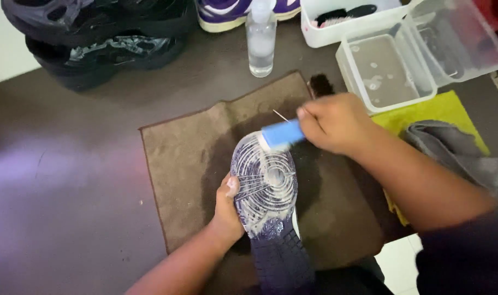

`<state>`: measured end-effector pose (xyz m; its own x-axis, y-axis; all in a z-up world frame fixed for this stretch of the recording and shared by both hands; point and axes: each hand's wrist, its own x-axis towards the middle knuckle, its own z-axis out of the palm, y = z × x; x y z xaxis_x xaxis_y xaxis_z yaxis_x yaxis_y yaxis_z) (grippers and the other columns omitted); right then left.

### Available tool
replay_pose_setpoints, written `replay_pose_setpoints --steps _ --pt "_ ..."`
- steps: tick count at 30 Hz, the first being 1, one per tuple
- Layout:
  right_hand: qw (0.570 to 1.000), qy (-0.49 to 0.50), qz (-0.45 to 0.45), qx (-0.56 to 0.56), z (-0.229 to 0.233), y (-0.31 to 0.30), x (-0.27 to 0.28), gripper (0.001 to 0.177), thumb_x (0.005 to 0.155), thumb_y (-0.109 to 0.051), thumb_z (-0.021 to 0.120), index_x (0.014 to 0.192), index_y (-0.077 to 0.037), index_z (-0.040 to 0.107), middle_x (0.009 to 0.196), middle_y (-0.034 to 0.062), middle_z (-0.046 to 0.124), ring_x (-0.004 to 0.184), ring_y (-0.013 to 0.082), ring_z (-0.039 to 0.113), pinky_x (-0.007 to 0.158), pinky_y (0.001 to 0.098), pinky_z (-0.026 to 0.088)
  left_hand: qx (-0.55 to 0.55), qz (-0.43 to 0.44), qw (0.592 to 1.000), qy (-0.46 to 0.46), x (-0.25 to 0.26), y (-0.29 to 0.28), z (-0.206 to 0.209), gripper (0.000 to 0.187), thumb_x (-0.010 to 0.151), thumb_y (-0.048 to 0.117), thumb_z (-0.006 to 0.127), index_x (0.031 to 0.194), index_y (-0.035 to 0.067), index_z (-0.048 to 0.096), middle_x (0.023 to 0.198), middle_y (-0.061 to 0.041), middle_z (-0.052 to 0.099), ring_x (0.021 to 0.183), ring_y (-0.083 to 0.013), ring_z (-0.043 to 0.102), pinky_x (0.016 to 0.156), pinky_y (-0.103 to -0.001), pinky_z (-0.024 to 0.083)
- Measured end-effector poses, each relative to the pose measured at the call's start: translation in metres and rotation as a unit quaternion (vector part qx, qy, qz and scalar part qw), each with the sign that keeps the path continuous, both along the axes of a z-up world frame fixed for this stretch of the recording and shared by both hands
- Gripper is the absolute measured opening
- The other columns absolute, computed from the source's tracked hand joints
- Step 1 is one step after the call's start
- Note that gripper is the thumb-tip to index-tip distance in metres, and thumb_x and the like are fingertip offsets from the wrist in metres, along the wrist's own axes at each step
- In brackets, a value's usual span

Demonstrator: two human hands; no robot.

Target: The person scrubs the sole of a purple sneaker with a blue brush, then wipes it with a gray cloth. They repeat the scrubbing and wiping on the same sole area multiple times, occasionally dipping the brush into a container of water.

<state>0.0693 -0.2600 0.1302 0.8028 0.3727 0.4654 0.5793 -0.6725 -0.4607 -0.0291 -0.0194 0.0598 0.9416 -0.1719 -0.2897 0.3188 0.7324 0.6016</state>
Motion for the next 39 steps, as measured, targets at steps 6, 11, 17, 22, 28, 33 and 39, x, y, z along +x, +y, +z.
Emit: replay_pose_setpoints --steps 6,11,17,22,28,33,39 --pt "0.998 -0.010 0.055 0.008 0.009 0.044 -0.019 0.039 0.096 -0.029 0.055 0.060 -0.017 0.050 0.050 0.0039 0.051 0.051 0.0284 0.060 0.048 0.0371 0.047 0.021 0.021 0.998 -0.047 0.010 0.020 -0.066 0.055 0.095 0.032 0.054 0.134 -0.007 0.058 0.113 -0.033 0.070 0.098 -0.0395 0.073 0.093 -0.063 0.058" --pt "0.998 0.016 0.046 -0.044 0.015 0.013 0.008 0.041 0.094 -0.023 0.055 0.055 -0.015 0.049 0.042 0.0037 0.049 0.043 0.0251 0.055 0.045 0.0340 0.042 0.005 0.017 0.993 -0.114 0.004 -0.013 0.017 0.055 0.097 0.036 0.051 0.131 -0.007 0.061 0.111 -0.030 0.071 0.101 -0.0352 0.073 0.090 -0.055 0.060" --pt "0.995 -0.044 0.024 -0.091 0.010 0.037 -0.002 0.037 0.094 -0.032 0.058 0.062 -0.014 0.055 0.049 0.0086 0.053 0.050 0.0324 0.061 0.047 0.0428 0.046 -0.029 0.009 0.995 -0.098 0.005 -0.009 -0.002 0.057 0.101 0.041 0.048 0.133 -0.004 0.062 0.118 -0.027 0.072 0.104 -0.0352 0.072 0.095 -0.057 0.056" --pt "0.992 0.077 0.055 -0.081 0.011 0.005 0.004 0.036 0.091 -0.025 0.052 0.056 -0.019 0.055 0.043 -0.0011 0.053 0.044 0.0193 0.058 0.047 0.0277 0.045 -0.023 0.000 0.994 -0.105 0.001 -0.013 0.027 0.058 0.102 0.043 0.050 0.136 -0.004 0.059 0.124 -0.027 0.069 0.112 -0.0340 0.069 0.100 -0.057 0.055" --pt "0.997 -0.027 0.036 -0.069 0.007 0.036 0.003 0.036 0.096 -0.032 0.057 0.065 -0.014 0.060 0.048 0.0042 0.055 0.049 0.0295 0.061 0.048 0.0401 0.047 -0.022 0.013 0.996 -0.082 0.005 -0.008 0.004 0.054 0.102 0.037 0.051 0.137 -0.005 0.058 0.121 -0.028 0.070 0.108 -0.0351 0.070 0.099 -0.060 0.054" --pt "0.991 -0.016 0.085 -0.106 0.029 0.017 -0.032 0.042 0.096 -0.036 0.051 0.058 -0.021 0.048 0.050 0.0030 0.049 0.053 0.0278 0.062 0.049 0.0403 0.049 -0.007 0.022 0.998 -0.062 0.004 -0.013 0.031 0.059 0.099 0.038 0.055 0.137 -0.005 0.058 0.119 -0.028 0.070 0.108 -0.0343 0.071 0.098 -0.058 0.055" --pt "0.967 0.163 -0.198 -0.017 0.038 -0.014 -0.048 0.033 0.106 -0.023 0.051 0.083 -0.005 0.067 0.067 0.0208 0.064 0.073 0.0398 0.067 0.067 0.0466 0.050 -0.030 -0.007 0.998 -0.059 0.008 -0.005 0.018 0.052 0.100 0.036 0.051 0.136 -0.002 0.060 0.118 -0.030 0.070 0.104 -0.0372 0.072 0.096 -0.061 0.055"
